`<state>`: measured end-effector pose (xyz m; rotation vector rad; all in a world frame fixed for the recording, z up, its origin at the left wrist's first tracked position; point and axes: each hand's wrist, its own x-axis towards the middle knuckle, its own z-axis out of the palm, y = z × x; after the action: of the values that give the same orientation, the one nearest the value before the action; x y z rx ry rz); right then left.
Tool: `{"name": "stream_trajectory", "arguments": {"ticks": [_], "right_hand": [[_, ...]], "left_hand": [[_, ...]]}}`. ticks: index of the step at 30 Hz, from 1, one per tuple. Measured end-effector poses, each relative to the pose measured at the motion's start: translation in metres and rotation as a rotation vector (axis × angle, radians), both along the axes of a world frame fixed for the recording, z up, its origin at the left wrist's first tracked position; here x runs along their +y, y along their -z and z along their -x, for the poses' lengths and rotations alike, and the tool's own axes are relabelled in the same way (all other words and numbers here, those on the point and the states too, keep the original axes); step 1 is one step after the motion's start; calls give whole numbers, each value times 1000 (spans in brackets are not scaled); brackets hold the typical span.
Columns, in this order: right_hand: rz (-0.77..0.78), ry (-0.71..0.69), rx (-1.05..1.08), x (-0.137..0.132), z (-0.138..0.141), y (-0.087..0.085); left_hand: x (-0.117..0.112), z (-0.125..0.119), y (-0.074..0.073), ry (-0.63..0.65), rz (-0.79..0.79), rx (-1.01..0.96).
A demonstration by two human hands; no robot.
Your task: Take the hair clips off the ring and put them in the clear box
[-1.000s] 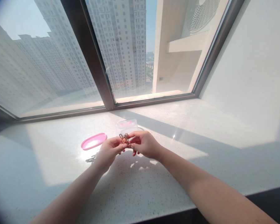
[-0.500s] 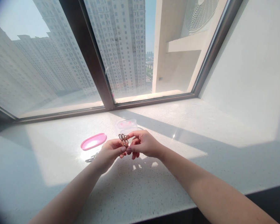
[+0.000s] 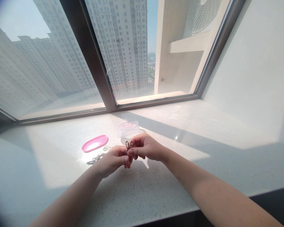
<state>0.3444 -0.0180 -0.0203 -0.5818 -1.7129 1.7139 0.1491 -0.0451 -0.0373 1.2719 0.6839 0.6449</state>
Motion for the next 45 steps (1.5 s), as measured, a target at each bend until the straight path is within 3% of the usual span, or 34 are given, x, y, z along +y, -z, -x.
{"name": "stream_trajectory", "arguments": {"ticks": [5,8,15,17,21,24,26,30,33,38,45], "right_hand": [[-24,85,18,1,0,5],[-25,61,13,2,0,5],[6,76,50,2,-2,2],[4,129,50,3,-3,3],[-13,224,19,6,-6,3],[-14,252,10,6,-5,2],[-18,265,3,5,-4,1],[-34,311,-6,4,-1,-1],[-42,318,-10,4,0,-1],[-40,322,-4,4,0,-2],[-45,320,2,4,1,-1]], "left_hand": [[0,0,-2,60,26,-6],[0,0,-4,90,43,15],[2,6,-9,42,-45,180],[5,9,-11,-64,-110,200],[11,16,-16,-447,-324,262],[17,20,-15,-719,-542,439],[23,22,-11,-810,-699,568],[37,22,0,-858,-983,796],[45,20,6,-875,-1089,876],[49,18,12,-755,-1028,953],[50,19,13,-712,-954,978]]}}
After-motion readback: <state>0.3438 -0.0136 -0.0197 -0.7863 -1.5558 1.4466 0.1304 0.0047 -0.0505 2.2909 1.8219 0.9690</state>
